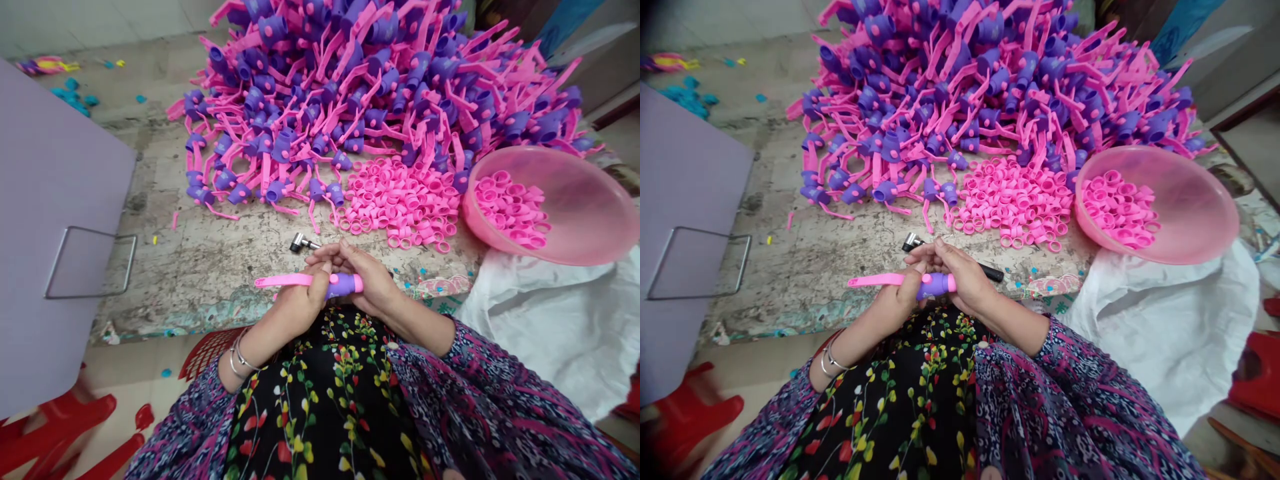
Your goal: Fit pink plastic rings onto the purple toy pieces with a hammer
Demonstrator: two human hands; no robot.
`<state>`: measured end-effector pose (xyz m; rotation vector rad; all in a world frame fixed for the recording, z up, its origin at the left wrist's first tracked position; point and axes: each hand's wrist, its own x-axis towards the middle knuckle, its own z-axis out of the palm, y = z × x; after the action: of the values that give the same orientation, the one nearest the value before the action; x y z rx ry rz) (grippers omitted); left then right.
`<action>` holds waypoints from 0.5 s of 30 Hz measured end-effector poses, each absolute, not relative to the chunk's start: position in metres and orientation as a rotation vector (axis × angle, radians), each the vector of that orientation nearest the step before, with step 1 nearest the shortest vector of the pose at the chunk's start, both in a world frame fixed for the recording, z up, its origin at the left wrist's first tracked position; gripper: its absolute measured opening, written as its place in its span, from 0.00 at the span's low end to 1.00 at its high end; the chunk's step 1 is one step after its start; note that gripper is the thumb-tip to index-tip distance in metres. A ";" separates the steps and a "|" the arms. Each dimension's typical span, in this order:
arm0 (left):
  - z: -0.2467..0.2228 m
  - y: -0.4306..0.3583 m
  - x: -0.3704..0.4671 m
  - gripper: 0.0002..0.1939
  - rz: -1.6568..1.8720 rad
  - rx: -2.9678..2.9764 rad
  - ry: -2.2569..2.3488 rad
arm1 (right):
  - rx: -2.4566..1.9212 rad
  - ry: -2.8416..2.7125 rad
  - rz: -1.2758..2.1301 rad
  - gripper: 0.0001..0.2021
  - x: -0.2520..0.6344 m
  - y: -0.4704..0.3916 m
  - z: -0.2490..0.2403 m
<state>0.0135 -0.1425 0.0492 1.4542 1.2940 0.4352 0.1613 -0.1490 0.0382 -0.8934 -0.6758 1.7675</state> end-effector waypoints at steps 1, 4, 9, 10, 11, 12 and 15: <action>0.051 -0.142 0.013 0.19 0.438 1.492 1.300 | -0.897 -0.677 1.761 0.21 0.161 -0.149 0.038; 0.057 -0.141 0.013 0.17 0.402 1.588 1.289 | -0.882 -0.678 1.748 0.18 0.162 -0.149 0.037; 0.061 -0.142 0.017 0.16 0.344 1.708 1.290 | -0.882 -0.696 1.734 0.14 0.163 -0.150 0.036; 0.061 -0.142 0.018 0.17 0.315 1.740 1.299 | -0.879 -0.700 1.729 0.14 0.163 -0.150 0.035; 0.061 -0.142 0.019 0.18 0.286 1.776 1.309 | -0.873 -0.702 1.726 0.14 0.163 -0.151 0.035; 0.061 -0.142 0.021 0.20 0.265 1.811 1.320 | -0.868 -0.700 1.722 0.13 0.163 -0.151 0.034; 0.059 -0.142 0.024 0.21 0.229 1.894 1.316 | -0.859 -0.686 1.698 0.12 0.161 -0.153 0.030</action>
<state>0.0243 -0.1419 0.0590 1.8941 1.3156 0.2287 0.1609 -0.1530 0.0302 -0.8595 -0.6858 1.6983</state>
